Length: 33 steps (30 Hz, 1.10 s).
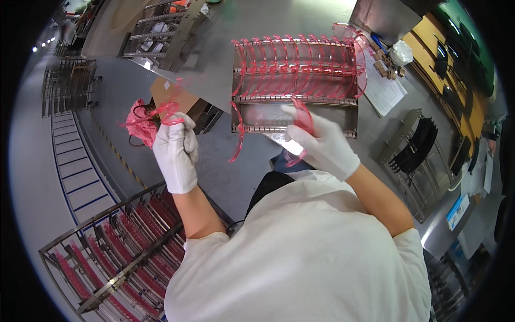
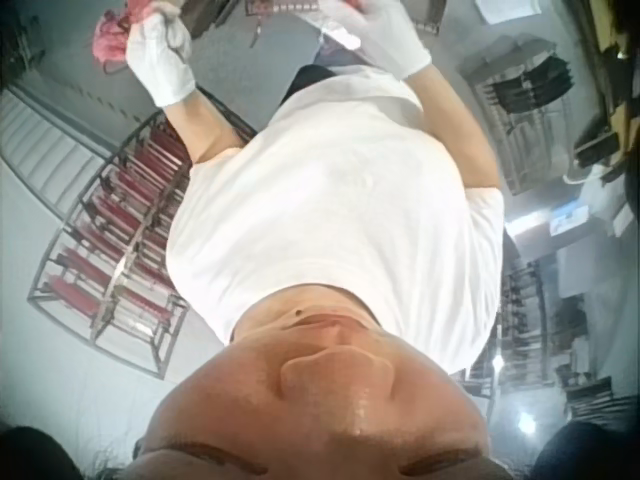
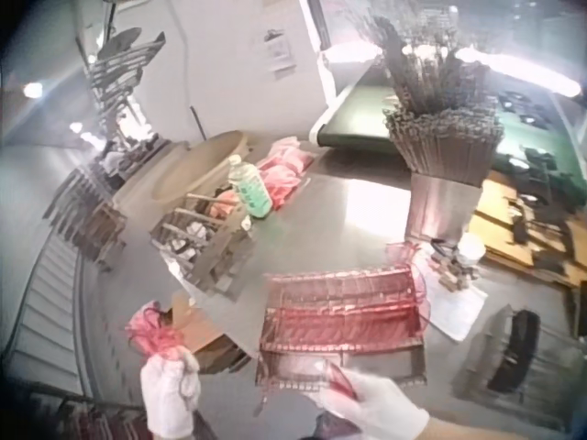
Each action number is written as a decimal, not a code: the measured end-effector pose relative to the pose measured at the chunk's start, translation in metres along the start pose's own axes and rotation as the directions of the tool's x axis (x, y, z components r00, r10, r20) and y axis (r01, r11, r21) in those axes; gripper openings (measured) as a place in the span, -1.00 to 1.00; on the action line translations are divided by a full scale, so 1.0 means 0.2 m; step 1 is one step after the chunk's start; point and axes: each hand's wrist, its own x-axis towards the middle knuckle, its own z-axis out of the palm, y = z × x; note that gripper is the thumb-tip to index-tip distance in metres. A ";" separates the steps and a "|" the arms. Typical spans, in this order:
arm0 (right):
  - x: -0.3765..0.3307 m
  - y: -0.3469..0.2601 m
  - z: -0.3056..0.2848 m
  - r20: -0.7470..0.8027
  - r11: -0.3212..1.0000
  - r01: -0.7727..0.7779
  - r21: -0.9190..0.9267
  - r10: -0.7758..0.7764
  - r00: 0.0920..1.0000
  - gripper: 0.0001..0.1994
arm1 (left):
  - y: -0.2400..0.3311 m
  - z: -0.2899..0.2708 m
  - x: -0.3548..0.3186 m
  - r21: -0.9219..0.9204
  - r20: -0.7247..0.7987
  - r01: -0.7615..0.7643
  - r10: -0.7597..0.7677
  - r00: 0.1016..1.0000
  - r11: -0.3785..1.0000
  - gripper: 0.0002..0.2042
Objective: The person assembles small black plastic parts onto a metal rack and handles red plastic clips. They place the black parts into slots on the rack, then pick up and manipulate red clips, and later place the rack onto a nearby shelf.
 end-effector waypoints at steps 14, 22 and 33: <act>0.32 0.22 0.27 0.318 0.965 -0.260 0.025 0.239 0.917 -0.40 | -0.03 -0.15 -0.05 -0.023 -0.017 0.073 -0.073 0.997 0.997 -0.66; 0.34 0.18 0.35 0.226 0.951 -0.293 -0.099 0.308 0.924 -0.60 | -0.04 -0.14 -0.04 -0.038 -0.016 0.024 -0.025 1.000 0.999 -0.69; 0.30 0.13 0.30 0.172 0.929 -0.313 -0.197 0.347 0.922 -0.64 | -0.02 -0.14 -0.06 -0.062 0.001 -0.007 0.007 1.000 0.998 -0.70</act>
